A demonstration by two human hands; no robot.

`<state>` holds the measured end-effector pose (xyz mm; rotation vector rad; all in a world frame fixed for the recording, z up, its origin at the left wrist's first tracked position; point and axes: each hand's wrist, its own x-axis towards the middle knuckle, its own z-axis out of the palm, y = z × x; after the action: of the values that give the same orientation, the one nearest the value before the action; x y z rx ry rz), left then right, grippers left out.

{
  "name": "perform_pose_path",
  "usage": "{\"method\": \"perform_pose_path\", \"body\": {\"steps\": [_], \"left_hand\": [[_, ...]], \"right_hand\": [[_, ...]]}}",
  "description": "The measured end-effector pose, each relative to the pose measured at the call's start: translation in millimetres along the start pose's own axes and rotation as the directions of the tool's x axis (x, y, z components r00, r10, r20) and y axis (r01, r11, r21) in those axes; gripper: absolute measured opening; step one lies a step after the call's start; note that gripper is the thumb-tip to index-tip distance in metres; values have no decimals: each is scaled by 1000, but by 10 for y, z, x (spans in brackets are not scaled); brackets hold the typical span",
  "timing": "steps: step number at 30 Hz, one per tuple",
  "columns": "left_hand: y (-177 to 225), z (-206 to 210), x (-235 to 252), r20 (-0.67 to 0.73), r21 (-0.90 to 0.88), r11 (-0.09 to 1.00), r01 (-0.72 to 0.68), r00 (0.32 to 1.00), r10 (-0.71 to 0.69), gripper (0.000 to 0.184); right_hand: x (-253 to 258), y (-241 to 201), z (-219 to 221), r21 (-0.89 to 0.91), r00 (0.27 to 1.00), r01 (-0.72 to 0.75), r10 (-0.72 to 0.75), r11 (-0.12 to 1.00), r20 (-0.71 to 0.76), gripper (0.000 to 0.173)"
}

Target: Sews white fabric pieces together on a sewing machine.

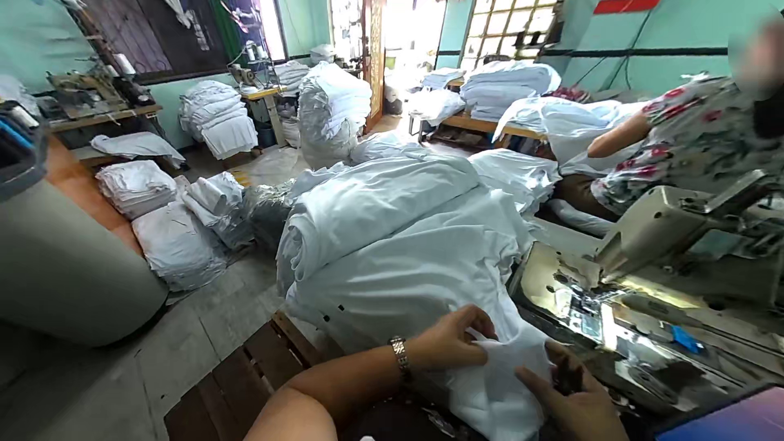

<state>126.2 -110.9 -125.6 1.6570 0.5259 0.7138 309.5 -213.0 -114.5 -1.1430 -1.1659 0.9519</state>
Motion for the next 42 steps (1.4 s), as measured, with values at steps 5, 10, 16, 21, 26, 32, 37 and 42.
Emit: {"method": "perform_pose_path", "body": {"steps": [5, 10, 16, 21, 26, 32, 37, 42], "left_hand": [[217, -139, 69, -230, 700, 700, -143, 883, 410, 24], [154, -356, -83, -151, 811, 571, -130, 895, 419, 32], [-218, -435, -434, -89, 841, 540, -28, 978, 189, 58], [-160, -475, -437, -429, 199, 980, 4, 899, 84, 41], [23, -555, -376, -348, -566, 824, 21, 900, -262, 31], [31, -696, -460, -136, -43, 999, 2, 991, -8, 23], [-37, -544, -421, -273, 496, 864, -89, 928, 252, 18], [116, -503, -423, -235, 592, 794, -138, 913, 334, 12]], "right_hand": [[-70, 124, -119, -628, 968, 191, -250, 754, -5, 37], [-140, 288, -347, -743, 899, 138, -397, 655, -184, 23], [-147, 177, -340, 202, 932, -103, 165, 974, -322, 15], [-67, 278, -281, 463, 934, -246, 336, 852, -121, 22], [-56, 345, -304, 434, 965, -194, 250, 880, -74, 15], [-68, 310, -423, -187, 997, 77, -78, 979, 1, 25], [-51, 325, -360, -448, 981, 140, -185, 883, -59, 20], [-70, 313, -411, -437, 977, 173, -209, 883, -35, 23]]}}
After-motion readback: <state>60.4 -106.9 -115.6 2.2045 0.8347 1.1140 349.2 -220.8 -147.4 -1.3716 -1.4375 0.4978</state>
